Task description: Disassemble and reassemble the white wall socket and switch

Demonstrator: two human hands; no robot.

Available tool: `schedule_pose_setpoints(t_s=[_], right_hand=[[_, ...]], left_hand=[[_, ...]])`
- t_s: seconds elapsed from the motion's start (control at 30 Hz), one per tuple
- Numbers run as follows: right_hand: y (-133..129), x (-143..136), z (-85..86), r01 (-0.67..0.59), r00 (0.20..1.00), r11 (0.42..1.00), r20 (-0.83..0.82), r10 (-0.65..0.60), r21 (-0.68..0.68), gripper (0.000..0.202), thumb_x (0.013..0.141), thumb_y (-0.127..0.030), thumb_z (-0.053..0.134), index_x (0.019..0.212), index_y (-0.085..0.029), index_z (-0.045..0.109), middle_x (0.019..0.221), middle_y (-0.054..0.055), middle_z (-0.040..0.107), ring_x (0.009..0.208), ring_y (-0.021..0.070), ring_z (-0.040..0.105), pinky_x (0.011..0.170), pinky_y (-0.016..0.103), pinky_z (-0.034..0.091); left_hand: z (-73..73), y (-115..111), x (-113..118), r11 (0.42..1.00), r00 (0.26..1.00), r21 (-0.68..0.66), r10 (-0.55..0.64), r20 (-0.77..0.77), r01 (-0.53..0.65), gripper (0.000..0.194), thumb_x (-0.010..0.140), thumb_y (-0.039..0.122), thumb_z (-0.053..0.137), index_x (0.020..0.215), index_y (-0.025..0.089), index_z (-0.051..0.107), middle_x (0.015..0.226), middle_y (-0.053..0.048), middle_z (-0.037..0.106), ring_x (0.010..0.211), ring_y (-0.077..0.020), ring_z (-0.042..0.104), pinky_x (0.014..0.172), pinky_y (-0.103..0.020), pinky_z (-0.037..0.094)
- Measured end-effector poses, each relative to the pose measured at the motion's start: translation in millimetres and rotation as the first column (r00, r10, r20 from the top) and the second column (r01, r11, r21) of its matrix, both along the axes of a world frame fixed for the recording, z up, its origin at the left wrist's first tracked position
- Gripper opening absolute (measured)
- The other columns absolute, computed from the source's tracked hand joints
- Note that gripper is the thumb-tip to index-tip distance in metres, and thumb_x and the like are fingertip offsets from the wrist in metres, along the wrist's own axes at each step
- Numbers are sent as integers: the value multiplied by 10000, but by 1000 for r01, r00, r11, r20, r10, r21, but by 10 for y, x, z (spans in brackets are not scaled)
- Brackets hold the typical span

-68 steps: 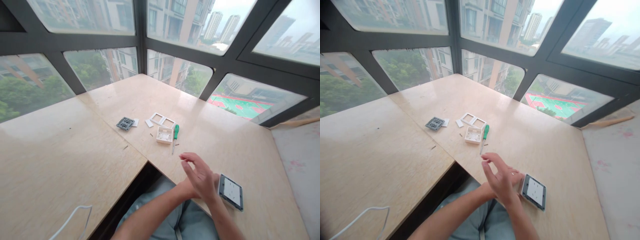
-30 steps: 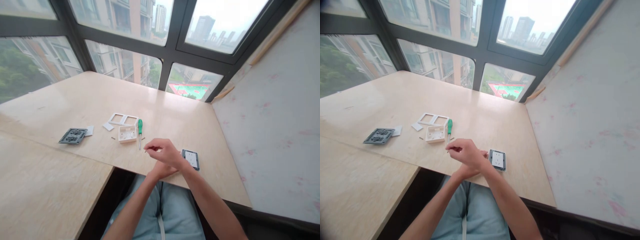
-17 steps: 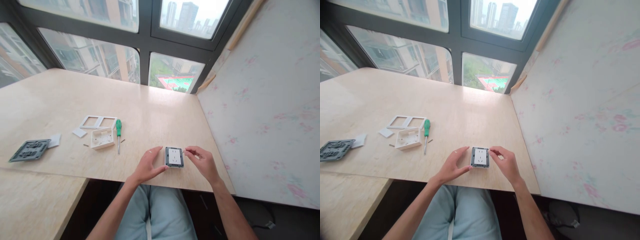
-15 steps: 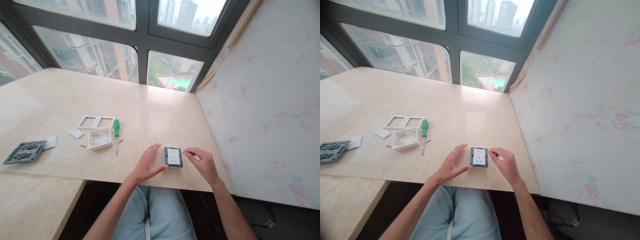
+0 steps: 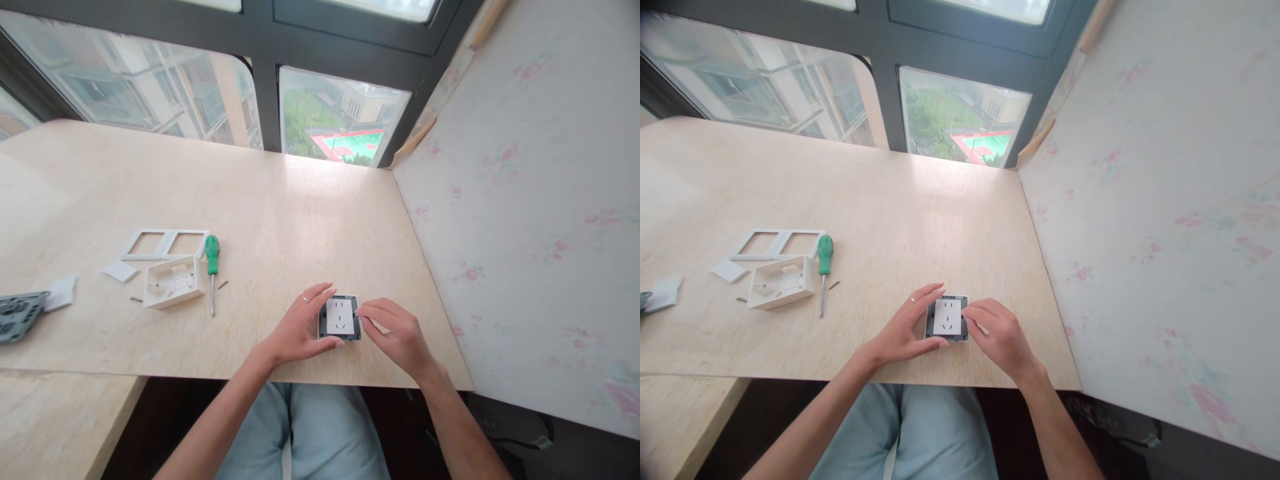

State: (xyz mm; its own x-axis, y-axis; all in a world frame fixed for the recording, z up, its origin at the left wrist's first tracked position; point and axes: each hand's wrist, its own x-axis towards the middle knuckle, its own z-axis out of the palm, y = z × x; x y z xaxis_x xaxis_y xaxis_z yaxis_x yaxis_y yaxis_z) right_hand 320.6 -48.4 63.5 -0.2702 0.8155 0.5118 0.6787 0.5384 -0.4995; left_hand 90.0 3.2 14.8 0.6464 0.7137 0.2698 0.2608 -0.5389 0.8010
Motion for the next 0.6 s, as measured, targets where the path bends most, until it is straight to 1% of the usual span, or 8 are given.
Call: schedule_pose_setpoints(t_s=[0.17, 0.3, 0.43, 0.6], right_hand=[[20, 35, -107, -21, 1000, 1000, -23, 21, -2, 204, 916, -56, 587, 990, -208, 702, 881, 69, 733, 813, 176, 686, 704, 320, 588], [28, 39, -127, -34, 999, 999, -32, 34, -13, 242, 915, -55, 572, 1016, -226, 712, 877, 69, 738, 792, 180, 689, 687, 323, 588], [29, 50, -126, -77, 997, 997, -20, 77, -15, 264, 905, -47, 581, 1044, -229, 712, 871, 68, 742, 776, 183, 687, 670, 317, 582], [40, 78, -146, -97, 995, 995, -9, 97, -37, 271, 921, -69, 573, 1079, -242, 708, 878, 66, 740, 772, 185, 686, 661, 321, 578]], left_hand=[[2, 11, -7, 1000, 999, 12, -21, -33, 21, 766, 847, 522, 723, 1495, 276, 395, 1523, -133, 470, 1422, -310, 430, 1154, -533, 394], [16, 14, -3, 1000, 998, -2, -11, -60, 11, 729, 847, 523, 720, 1474, 290, 429, 1508, -116, 494, 1398, -304, 460, 1137, -515, 416], [10, 16, -2, 1000, 998, 0, -4, -67, 4, 741, 848, 521, 718, 1487, 301, 416, 1505, -102, 501, 1391, -293, 470, 1136, -499, 420], [-23, 18, 0, 1000, 997, 19, -2, -81, 3, 771, 848, 533, 706, 1512, 311, 383, 1512, -103, 496, 1395, -306, 468, 1136, -524, 412]])
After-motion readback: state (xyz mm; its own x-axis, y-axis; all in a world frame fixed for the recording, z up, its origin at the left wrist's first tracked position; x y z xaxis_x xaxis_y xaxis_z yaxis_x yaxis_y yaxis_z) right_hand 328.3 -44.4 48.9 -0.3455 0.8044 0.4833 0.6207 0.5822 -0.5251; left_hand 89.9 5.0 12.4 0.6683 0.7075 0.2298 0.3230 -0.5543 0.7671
